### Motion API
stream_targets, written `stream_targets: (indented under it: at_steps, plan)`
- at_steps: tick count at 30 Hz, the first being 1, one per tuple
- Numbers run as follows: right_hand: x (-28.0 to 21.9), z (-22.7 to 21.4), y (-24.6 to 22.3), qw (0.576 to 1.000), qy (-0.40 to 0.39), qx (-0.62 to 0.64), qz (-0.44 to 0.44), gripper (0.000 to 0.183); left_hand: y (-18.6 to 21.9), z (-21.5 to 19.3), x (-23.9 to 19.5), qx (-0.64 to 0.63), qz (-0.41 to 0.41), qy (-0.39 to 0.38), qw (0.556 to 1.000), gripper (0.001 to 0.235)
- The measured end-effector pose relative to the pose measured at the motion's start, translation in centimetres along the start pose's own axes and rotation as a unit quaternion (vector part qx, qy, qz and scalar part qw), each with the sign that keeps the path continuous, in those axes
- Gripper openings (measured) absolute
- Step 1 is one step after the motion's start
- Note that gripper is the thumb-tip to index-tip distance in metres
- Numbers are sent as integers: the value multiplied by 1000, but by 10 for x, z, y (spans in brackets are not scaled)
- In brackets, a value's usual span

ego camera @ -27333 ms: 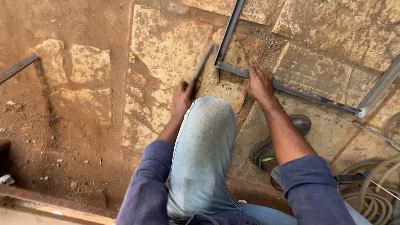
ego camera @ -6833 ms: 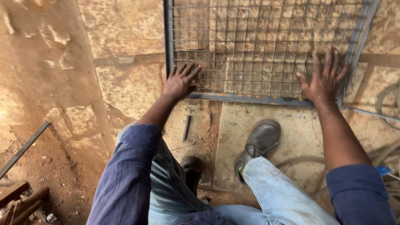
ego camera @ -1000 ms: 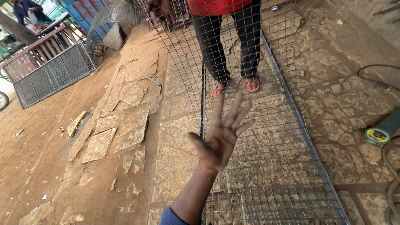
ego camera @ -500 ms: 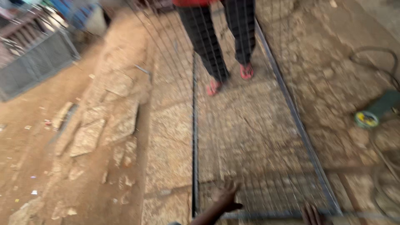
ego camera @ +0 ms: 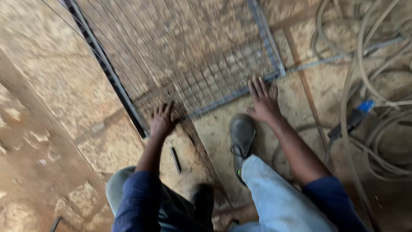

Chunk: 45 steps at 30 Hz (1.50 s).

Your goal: The person aligns a metal mesh over a rectangular metal frame on a tiled floor and secures it using a welding tool to create multiple weld points along the edges.

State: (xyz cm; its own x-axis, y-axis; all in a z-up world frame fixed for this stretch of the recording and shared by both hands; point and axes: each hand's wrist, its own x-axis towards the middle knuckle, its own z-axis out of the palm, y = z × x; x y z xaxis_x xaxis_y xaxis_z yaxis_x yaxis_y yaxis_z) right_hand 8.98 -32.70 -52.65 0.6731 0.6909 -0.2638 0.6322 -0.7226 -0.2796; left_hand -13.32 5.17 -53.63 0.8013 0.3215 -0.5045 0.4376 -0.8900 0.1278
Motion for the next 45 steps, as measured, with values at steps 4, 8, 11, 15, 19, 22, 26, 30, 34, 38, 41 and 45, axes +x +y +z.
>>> stream_targets:
  at_steps: [4,8,11,15,19,22,26,30,34,38,41,45]
  plan:
    - [0,-3,-7,1000,-25,-6,13,116,5,-23,2,-4,18,-11,1000,98]
    - [0,-6,-5,999,-37,19,19,112,3,-28,8,-39,29,-36,998,97]
    - [1,-4,0,995,35,94,-19,105,2,-30,13,-34,6,-57,998,99]
    - [-43,5,17,963,189,191,16,82,8,-33,15,-36,-16,-82,996,93]
    - [-117,22,47,949,250,139,132,70,10,-38,14,-45,-22,-77,996,91]
    - [-170,33,82,926,243,53,284,50,7,-37,12,-32,-2,-56,998,91]
    - [-212,39,116,886,250,30,388,49,6,-33,16,-25,4,-72,997,96]
    - [-210,28,155,843,273,-2,463,70,7,-34,18,-9,4,-77,997,94]
    - [-209,16,202,824,116,-35,554,87,13,-39,20,-10,-9,-83,996,95]
    - [-220,28,229,822,206,-17,531,104,15,-36,20,0,-28,-88,996,97]
    - [-233,44,231,788,284,142,528,91,15,-31,21,-12,-33,-86,996,94]
    - [-246,57,211,741,378,256,493,71,10,-28,24,-23,-37,-67,997,96]
